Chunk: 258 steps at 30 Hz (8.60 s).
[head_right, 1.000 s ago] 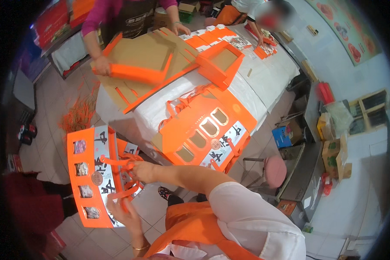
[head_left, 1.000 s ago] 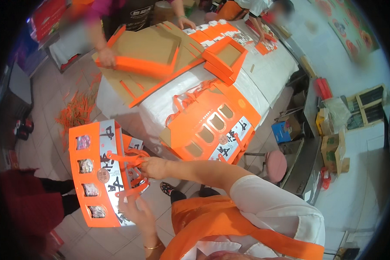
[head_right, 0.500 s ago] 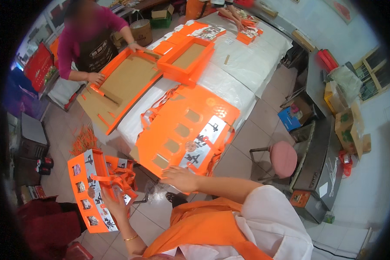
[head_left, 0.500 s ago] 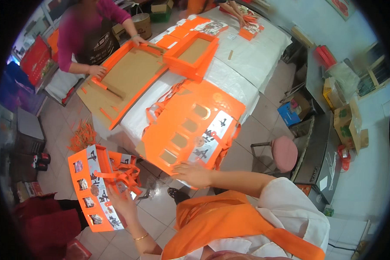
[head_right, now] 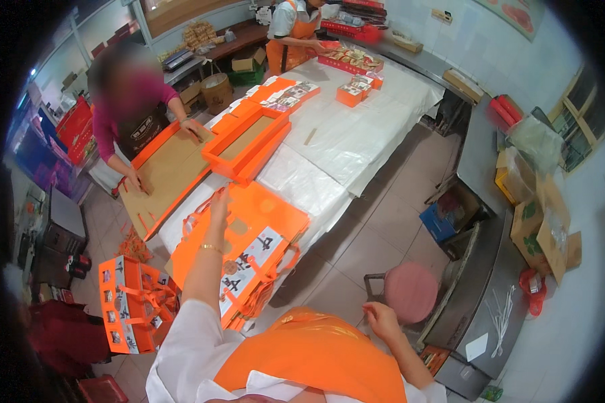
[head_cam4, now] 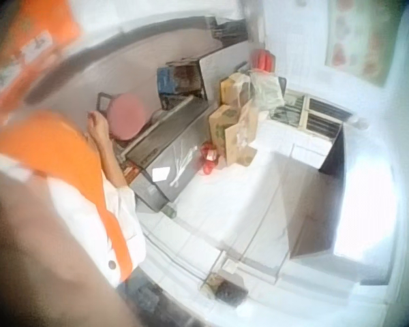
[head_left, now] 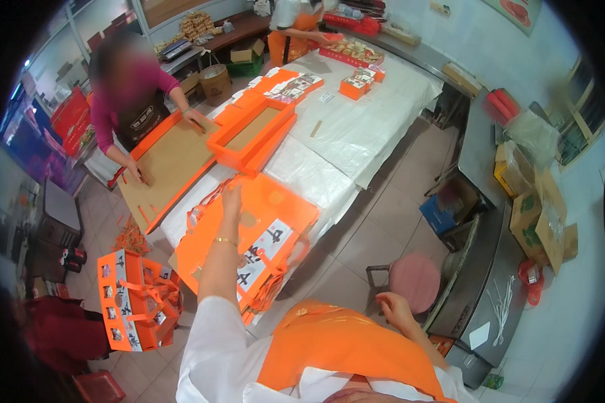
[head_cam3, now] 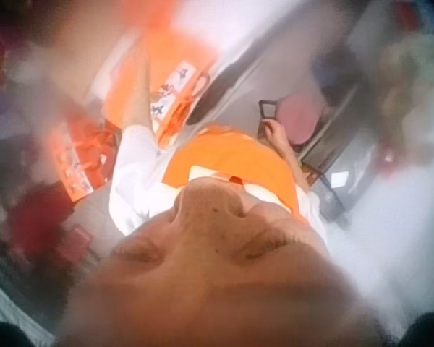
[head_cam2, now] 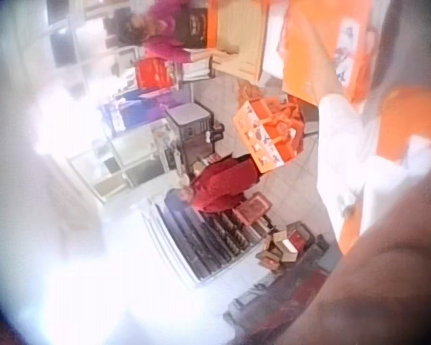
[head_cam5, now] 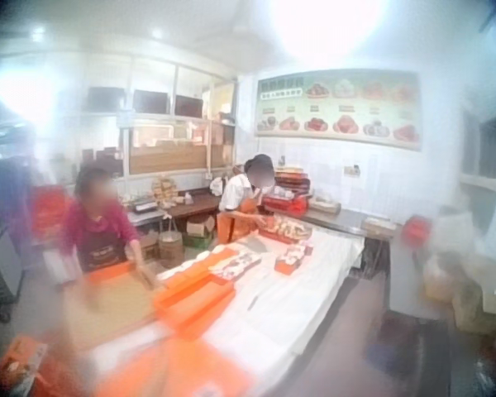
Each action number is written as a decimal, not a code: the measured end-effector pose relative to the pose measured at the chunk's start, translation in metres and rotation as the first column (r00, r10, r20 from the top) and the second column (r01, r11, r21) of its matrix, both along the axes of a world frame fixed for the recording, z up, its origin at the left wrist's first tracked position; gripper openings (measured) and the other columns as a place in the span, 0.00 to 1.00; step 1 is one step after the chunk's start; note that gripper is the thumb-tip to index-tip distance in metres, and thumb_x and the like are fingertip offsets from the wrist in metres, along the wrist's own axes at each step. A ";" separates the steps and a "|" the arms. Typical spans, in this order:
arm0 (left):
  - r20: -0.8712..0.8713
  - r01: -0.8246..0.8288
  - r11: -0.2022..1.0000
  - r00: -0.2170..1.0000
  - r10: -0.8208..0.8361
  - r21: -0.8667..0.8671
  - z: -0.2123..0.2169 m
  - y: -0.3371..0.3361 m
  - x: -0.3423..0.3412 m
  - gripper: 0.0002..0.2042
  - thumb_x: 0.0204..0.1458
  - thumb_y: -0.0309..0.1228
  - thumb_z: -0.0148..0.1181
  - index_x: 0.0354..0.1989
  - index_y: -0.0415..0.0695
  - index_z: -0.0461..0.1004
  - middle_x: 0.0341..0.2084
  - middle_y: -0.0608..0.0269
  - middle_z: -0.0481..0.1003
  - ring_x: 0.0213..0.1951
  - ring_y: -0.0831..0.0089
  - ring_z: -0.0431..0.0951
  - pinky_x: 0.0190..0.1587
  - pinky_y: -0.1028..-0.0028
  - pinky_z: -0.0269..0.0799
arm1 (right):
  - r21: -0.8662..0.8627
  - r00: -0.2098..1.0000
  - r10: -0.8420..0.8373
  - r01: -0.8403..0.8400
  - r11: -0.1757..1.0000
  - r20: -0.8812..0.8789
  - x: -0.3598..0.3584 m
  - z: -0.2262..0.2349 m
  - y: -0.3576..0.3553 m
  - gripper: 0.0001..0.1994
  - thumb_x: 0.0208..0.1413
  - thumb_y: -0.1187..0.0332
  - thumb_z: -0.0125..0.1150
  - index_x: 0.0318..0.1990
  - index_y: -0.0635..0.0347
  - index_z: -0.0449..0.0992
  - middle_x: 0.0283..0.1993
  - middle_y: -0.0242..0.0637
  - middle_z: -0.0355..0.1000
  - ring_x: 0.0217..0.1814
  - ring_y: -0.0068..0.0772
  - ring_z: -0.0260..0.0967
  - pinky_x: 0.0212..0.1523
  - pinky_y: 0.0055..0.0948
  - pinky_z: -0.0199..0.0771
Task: The person assembles orange gift boxes by placing small wrapped items into compartments, inserting cardboard dividers, and closing the lids. The person repeatedly handles multiple boxes, arranging contents and securing the packaging on a table.
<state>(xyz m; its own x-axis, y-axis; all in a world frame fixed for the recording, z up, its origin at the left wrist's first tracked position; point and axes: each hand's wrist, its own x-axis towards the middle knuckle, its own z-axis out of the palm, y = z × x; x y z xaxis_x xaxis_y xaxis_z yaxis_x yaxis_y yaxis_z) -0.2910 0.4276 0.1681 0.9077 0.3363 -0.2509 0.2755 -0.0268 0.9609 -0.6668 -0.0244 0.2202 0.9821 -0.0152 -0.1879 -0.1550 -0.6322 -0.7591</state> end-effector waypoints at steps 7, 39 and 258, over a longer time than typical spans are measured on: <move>-0.034 -0.380 0.858 0.909 0.416 0.346 -0.069 0.009 0.132 0.42 0.50 0.61 0.60 0.52 0.24 0.70 0.45 0.41 0.76 0.42 0.55 0.80 0.38 0.62 0.76 | 0.089 0.984 -0.083 0.098 0.991 -0.159 0.044 -0.022 -0.074 0.11 0.61 0.76 0.55 0.48 0.64 0.78 0.41 0.44 0.80 0.39 0.35 0.79 0.41 0.31 0.78; -0.003 -0.322 0.684 0.903 0.429 0.654 -0.057 -0.151 0.195 0.14 0.65 0.35 0.52 0.36 0.34 0.70 0.27 0.55 0.75 0.29 0.69 0.73 0.33 0.62 0.70 | 0.172 0.983 0.124 -0.146 0.974 0.133 0.900 -0.128 -0.340 0.17 0.60 0.73 0.58 0.56 0.62 0.72 0.48 0.40 0.77 0.48 0.29 0.75 0.47 0.29 0.77; -0.265 0.397 0.605 0.917 -0.298 0.690 -0.081 -0.676 0.869 0.25 0.59 0.42 0.53 0.59 0.36 0.70 0.54 0.42 0.73 0.57 0.51 0.72 0.62 0.53 0.58 | 0.689 0.810 -0.030 0.517 0.508 -0.586 1.175 -0.160 -0.390 0.30 0.66 0.50 0.52 0.68 0.57 0.60 0.59 0.32 0.66 0.58 0.31 0.63 0.54 0.37 0.67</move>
